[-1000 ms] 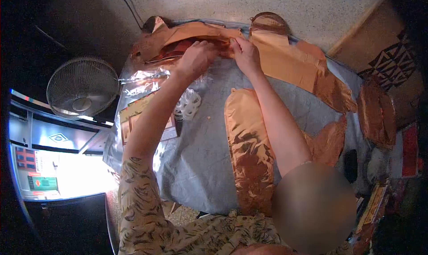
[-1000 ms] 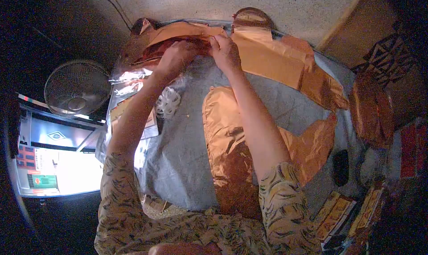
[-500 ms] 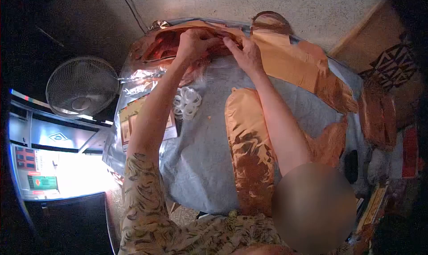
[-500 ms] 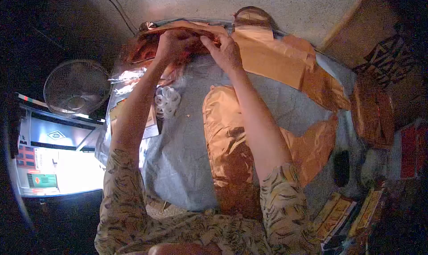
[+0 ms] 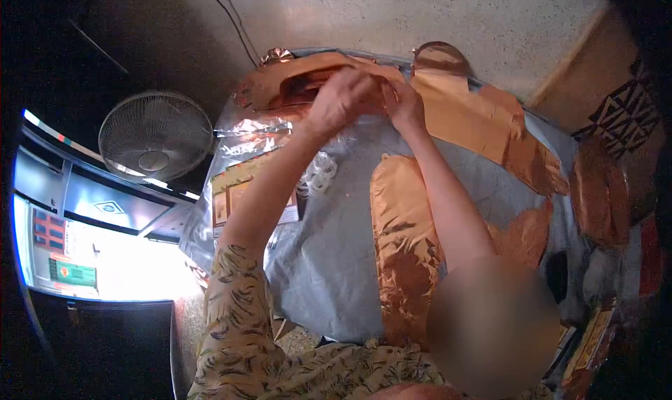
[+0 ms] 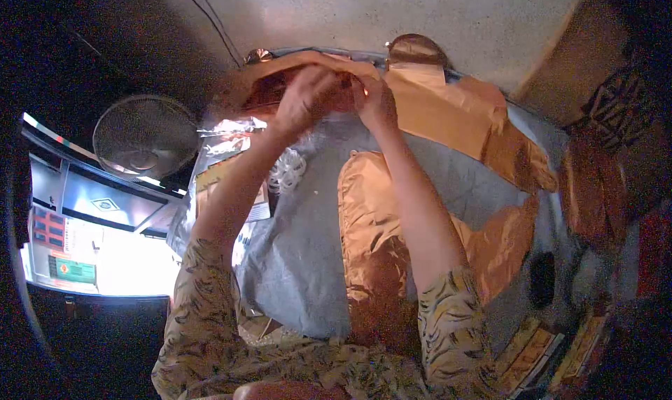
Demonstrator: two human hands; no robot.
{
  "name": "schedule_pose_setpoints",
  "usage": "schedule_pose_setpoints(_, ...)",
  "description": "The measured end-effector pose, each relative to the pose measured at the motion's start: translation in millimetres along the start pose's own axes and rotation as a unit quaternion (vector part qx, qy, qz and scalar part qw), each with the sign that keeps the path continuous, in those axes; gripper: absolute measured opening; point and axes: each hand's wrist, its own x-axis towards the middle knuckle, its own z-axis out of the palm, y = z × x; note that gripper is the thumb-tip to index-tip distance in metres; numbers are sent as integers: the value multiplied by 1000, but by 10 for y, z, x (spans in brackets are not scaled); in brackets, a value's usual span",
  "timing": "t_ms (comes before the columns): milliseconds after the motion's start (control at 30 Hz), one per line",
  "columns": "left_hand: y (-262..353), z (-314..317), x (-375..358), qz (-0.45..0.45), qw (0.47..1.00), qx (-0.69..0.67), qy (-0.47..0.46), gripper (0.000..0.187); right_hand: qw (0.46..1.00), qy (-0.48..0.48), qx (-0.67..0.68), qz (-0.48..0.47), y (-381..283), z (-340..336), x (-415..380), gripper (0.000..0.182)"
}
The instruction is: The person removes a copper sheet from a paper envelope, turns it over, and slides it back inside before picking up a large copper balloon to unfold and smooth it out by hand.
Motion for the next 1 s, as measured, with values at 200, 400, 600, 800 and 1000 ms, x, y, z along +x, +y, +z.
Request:
schedule_pose_setpoints(200, -220, 93, -284, -54, 973, 72, -212, 23, 1000, -9, -7, 19, -36, 30, 22, 23)
schedule_pose_setpoints(400, -295, -237, -133, -362, 859, 109, -344, 43, 997, -10, -62, -42, -504, -198, 345, 21)
schedule_pose_setpoints(600, -671, -398, -144, -202, 885, 145, -394, 46, 959, -45, -243, -137, -1269, -1458, 627, 20)
schedule_pose_setpoints(800, -2307, 16, -128, -410, 797, -213, -389, 46, 936, -44, -296, -184, -1687, -2893, 299, 24)
schedule_pose_setpoints(1000, -1023, 125, 17, -188, 942, 99, -260, 66, 888, -95, -423, -152, -1937, -3576, -439, 22)
